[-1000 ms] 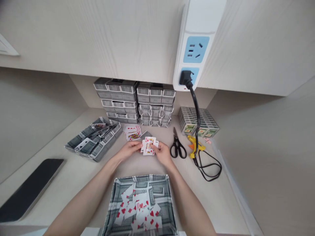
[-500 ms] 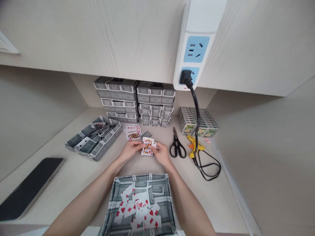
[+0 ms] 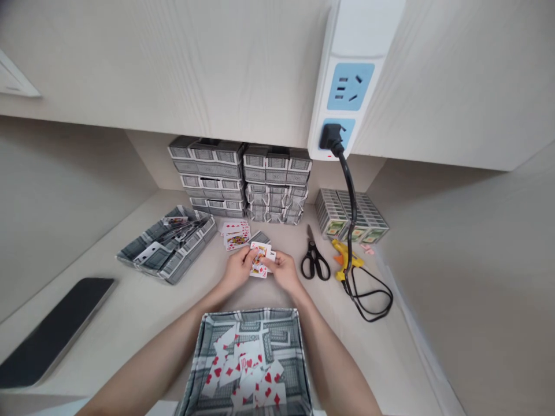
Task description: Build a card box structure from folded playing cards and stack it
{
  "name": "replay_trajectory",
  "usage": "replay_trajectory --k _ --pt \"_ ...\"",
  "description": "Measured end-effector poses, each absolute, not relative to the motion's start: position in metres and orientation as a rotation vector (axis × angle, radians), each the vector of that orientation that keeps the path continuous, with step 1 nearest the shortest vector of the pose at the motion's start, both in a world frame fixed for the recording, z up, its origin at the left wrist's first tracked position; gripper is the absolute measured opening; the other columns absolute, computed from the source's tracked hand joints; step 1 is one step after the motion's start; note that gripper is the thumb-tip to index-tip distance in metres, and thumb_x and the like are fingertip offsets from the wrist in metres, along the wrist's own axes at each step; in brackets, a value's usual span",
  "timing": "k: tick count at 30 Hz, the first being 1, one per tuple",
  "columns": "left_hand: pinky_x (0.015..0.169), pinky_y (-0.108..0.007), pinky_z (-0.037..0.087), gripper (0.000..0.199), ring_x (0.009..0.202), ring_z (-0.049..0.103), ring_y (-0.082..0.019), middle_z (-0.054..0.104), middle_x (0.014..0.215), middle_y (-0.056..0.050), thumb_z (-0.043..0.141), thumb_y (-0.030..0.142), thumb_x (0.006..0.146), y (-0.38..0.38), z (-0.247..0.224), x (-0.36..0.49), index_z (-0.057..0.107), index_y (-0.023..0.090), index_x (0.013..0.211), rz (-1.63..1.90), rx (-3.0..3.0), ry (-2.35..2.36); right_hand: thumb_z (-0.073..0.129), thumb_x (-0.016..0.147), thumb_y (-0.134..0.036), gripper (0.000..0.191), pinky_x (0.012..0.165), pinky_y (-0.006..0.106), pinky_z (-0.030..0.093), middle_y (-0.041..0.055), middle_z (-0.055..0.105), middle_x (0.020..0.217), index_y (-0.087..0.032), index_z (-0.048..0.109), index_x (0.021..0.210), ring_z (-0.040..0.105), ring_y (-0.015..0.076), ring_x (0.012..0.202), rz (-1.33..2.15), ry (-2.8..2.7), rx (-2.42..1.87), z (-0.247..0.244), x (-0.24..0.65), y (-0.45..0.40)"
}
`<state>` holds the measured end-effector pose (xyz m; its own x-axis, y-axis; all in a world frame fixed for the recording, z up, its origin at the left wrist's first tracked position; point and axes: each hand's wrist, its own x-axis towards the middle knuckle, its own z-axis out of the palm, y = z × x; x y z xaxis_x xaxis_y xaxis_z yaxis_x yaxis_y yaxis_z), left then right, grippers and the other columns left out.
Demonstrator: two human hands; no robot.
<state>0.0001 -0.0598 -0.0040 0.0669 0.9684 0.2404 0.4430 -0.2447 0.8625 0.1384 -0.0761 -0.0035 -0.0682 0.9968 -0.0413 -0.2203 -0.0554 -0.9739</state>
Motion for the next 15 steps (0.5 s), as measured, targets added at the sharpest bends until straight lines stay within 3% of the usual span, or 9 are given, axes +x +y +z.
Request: replay_trajectory --k 9,15 --pt "0.044 -0.022 0.024 0.052 0.044 0.042 -0.01 0.047 0.042 -0.001 0.031 0.048 0.083 -0.0588 -0.0069 0.0026 0.047 0.016 0.045 1.039 1.89 1.504 0.071 0.059 -0.037 0.029 0.057 0.027 0.048 0.0004 0.068 0.066 -0.016 0.064 0.077 0.06 0.0144 0.055 1.417 -1.092 -1.024 -0.0109 0.1411 -0.073" --pt "0.046 -0.022 0.034 0.059 0.049 0.049 -0.012 0.055 0.05 -0.003 0.029 0.059 0.08 -0.0565 -0.012 0.0018 0.052 0.013 0.051 1.078 1.574 1.294 0.071 0.06 -0.036 0.03 0.061 0.029 0.049 0.0018 0.069 0.072 -0.015 0.064 0.081 0.062 0.0161 0.06 1.389 -1.062 -1.012 -0.0065 0.1404 -0.0741"
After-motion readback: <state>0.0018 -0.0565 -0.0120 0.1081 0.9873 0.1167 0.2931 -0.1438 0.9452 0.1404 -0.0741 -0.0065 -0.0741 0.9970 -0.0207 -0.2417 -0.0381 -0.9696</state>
